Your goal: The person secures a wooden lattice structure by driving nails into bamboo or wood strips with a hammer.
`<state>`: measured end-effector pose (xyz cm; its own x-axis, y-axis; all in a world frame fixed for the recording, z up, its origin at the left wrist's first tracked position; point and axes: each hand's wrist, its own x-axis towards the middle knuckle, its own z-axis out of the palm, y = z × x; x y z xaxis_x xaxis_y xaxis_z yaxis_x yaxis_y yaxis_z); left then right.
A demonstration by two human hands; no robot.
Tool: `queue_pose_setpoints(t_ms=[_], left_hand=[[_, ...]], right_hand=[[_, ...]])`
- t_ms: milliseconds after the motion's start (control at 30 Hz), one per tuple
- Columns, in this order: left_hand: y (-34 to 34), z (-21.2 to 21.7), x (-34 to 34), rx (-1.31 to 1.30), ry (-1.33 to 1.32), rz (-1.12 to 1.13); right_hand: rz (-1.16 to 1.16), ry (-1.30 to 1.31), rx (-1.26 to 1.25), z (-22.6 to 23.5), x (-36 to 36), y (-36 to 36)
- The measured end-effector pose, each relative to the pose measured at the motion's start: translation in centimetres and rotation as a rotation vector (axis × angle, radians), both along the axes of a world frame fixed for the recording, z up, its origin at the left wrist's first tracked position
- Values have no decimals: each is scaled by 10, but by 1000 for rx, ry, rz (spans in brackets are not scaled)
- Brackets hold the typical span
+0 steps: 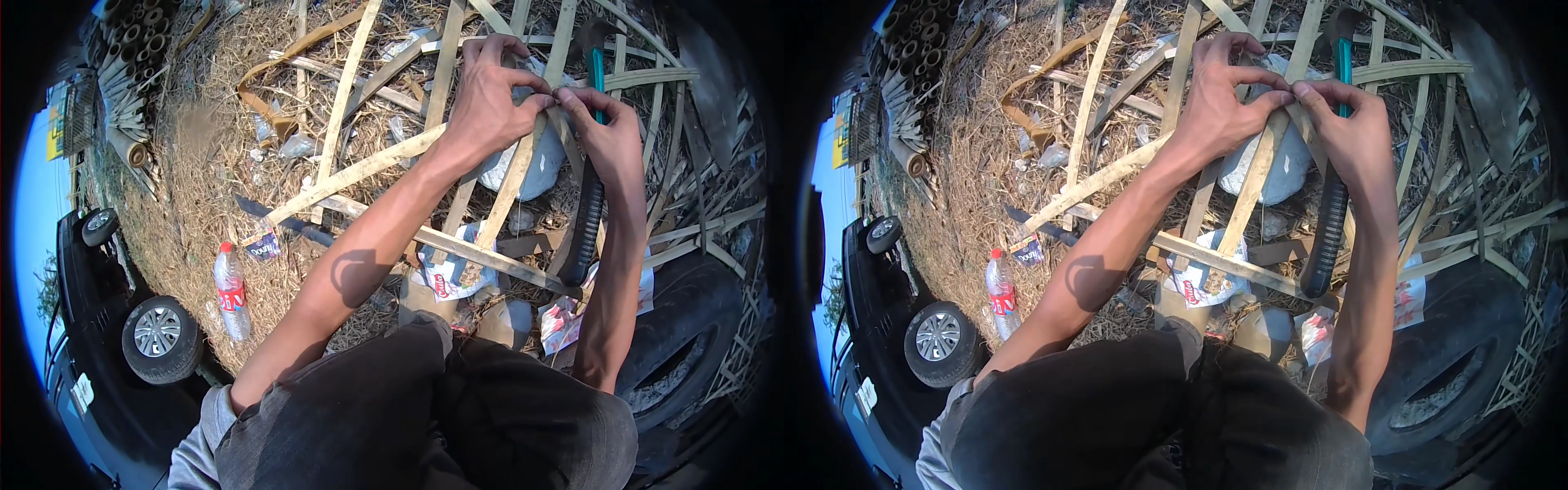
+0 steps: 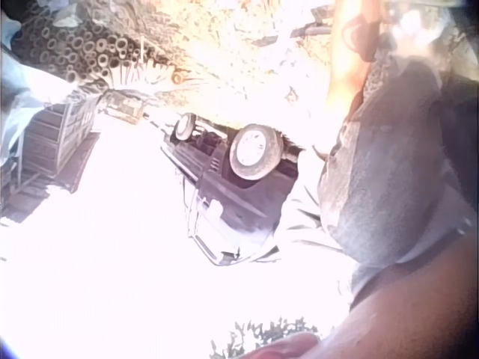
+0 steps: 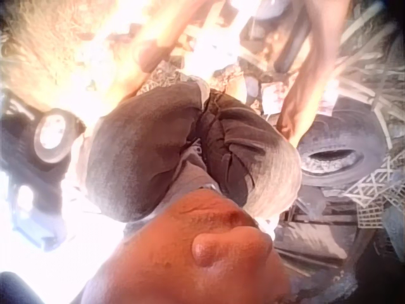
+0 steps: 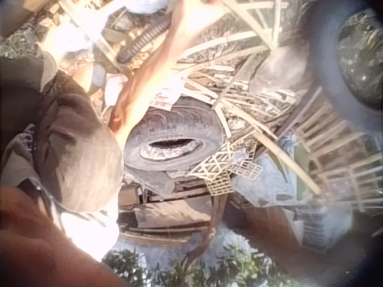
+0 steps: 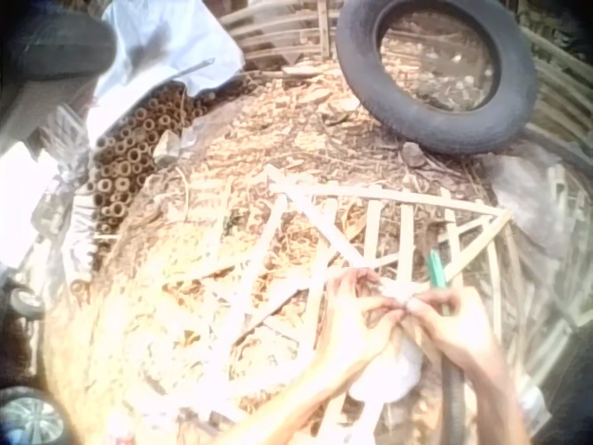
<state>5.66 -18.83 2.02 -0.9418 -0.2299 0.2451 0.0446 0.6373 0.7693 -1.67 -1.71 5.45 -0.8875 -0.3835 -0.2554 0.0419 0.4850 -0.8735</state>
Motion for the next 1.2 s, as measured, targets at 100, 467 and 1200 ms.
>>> queue_pose_setpoints(t_ms=[100, 467, 1200], left_hand=[[3, -2, -2, 13, -10, 17], [0, -4, -1, 8, 42, -48], [10, 12, -11, -127, -57, 31]], right_hand=[[12, -54, -6, -4, 0, 5], [-29, -191, 37, 10, 5, -1], [-211, -302, -154, 55, 61, 53]])
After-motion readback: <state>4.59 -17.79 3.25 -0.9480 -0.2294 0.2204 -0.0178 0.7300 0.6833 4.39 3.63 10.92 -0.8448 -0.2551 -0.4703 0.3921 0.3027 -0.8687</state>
